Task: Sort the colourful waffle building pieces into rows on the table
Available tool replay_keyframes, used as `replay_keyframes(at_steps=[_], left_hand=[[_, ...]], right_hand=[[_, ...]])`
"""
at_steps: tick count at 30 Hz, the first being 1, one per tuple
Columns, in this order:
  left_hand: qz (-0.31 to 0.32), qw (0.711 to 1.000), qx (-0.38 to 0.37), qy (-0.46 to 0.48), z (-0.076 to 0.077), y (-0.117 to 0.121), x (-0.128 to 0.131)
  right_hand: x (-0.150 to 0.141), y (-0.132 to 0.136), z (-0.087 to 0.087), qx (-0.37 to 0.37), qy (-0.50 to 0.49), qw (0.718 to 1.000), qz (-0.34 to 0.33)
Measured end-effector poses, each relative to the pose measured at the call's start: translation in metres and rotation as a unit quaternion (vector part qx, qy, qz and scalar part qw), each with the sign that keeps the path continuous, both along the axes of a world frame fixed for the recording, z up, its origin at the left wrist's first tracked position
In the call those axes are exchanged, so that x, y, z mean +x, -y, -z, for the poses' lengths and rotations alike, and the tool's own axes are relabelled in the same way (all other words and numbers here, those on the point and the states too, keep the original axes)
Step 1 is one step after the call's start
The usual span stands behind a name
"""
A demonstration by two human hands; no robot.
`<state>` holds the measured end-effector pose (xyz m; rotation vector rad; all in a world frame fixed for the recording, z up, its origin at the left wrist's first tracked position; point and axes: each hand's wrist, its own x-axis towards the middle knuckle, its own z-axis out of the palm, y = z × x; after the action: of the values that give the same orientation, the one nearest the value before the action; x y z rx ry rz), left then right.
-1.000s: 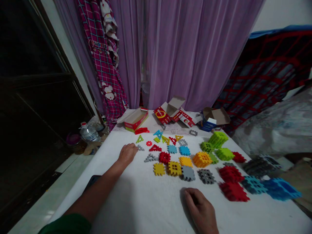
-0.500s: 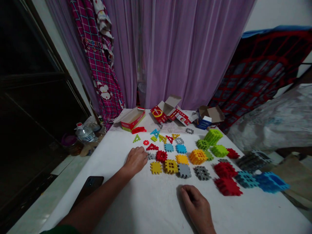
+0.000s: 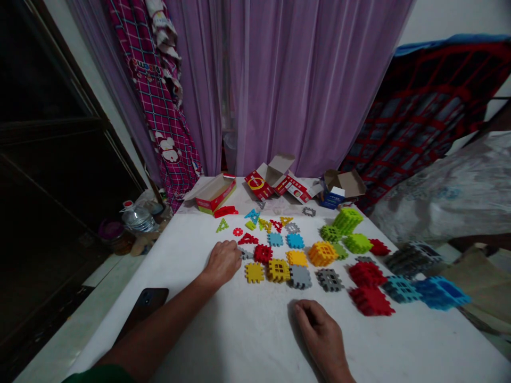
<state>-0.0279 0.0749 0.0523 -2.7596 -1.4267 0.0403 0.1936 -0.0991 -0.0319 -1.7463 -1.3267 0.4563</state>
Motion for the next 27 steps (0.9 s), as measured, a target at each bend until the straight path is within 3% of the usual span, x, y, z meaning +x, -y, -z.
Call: replay_keyframes(at_steps=[10, 21, 27], left_hand=[[0.006, 1.0, -0.003, -0.005, 0.005, -0.003, -0.003], [0.022, 1.0, -0.008, -0.012, 0.009, -0.007, -0.004], [0.018, 1.0, -0.016, -0.006, 0.001, -0.005, -0.004]], right_hand=[[-0.007, 0.0, -0.006, 0.023, -0.011, 0.999, 0.031], [0.0, 0.0, 0.003, -0.001, 0.01, 1.0, -0.002], [0.001, -0.001, 0.004, 0.012, 0.009, 1.0, 0.001]])
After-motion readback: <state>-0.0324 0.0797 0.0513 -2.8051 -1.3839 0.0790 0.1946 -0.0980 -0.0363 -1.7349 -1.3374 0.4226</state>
